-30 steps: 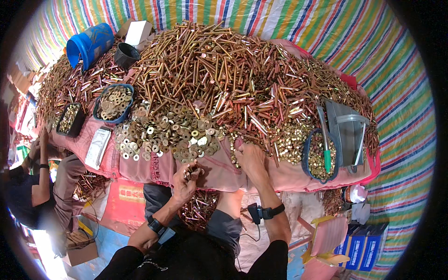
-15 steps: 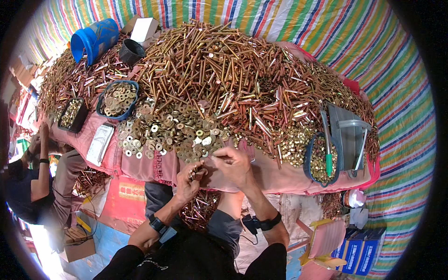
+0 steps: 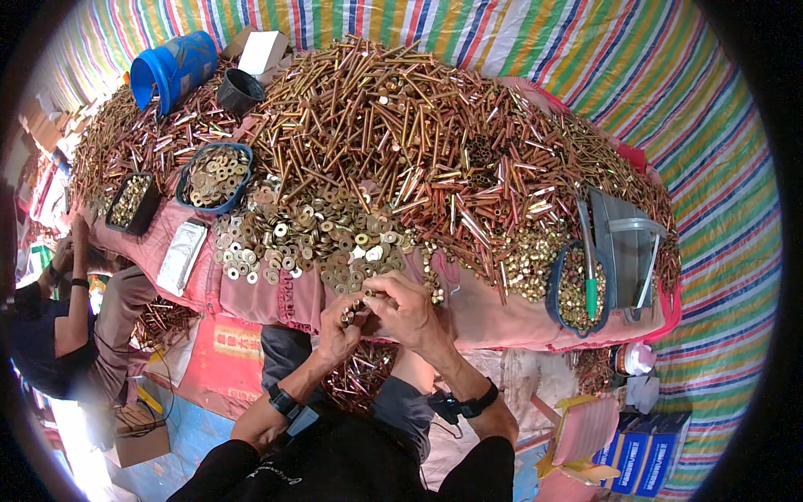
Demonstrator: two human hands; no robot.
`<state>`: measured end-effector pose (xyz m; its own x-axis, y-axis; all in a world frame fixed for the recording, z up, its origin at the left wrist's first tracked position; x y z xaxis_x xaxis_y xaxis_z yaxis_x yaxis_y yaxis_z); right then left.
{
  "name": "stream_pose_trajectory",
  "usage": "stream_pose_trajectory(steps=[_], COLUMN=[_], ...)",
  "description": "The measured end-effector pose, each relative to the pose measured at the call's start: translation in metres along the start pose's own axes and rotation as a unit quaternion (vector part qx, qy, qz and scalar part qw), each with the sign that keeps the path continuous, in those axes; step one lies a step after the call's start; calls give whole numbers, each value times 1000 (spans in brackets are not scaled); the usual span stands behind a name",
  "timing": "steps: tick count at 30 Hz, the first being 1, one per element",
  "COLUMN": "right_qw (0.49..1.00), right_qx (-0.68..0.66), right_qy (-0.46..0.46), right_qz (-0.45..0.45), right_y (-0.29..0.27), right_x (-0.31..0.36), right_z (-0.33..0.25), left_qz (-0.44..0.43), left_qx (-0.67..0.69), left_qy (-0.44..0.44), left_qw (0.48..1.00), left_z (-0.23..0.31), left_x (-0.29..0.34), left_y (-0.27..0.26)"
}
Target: The person picks up metal tubes and flat circular washers from a large pile, threading the tubes through the center holes of the washers to assemble them into small groups.
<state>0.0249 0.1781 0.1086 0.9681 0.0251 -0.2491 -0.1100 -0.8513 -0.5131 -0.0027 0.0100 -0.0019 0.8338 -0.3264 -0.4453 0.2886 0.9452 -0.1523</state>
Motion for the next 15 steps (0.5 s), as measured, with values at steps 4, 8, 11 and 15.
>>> stream_pose_trajectory(steps=[4, 8, 11, 15], right_qw=[996, 983, 988, 997], right_qx=[46, 130, 119, 20], right_qy=[-50, -96, -59, 69], right_qz=[55, 87, 76, 11], right_y=[5, 15, 17, 9], right_x=[5, 6, 7, 9], right_z=[2, 7, 12, 15], left_qz=[3, -4, -7, -16], left_qx=[-10, 2, 15, 34], left_qy=[17, 0, -2, -34], left_qw=[1000, 1000, 1000, 999], left_z=[-1, -3, -4, 1], left_x=[0, 1, 1, 1], left_y=[0, 0, -1, -2])
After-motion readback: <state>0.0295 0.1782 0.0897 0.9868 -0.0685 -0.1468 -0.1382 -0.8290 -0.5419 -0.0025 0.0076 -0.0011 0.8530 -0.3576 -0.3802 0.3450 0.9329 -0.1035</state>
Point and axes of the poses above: each hand's wrist, its own x-axis away from the middle knuckle, its own y-axis out of the palm, z = x × y, the point moved 1 cm from there along -x, towards the middle knuckle, and after that the axes turned 2 degrees about y, right-handed, at the moved point
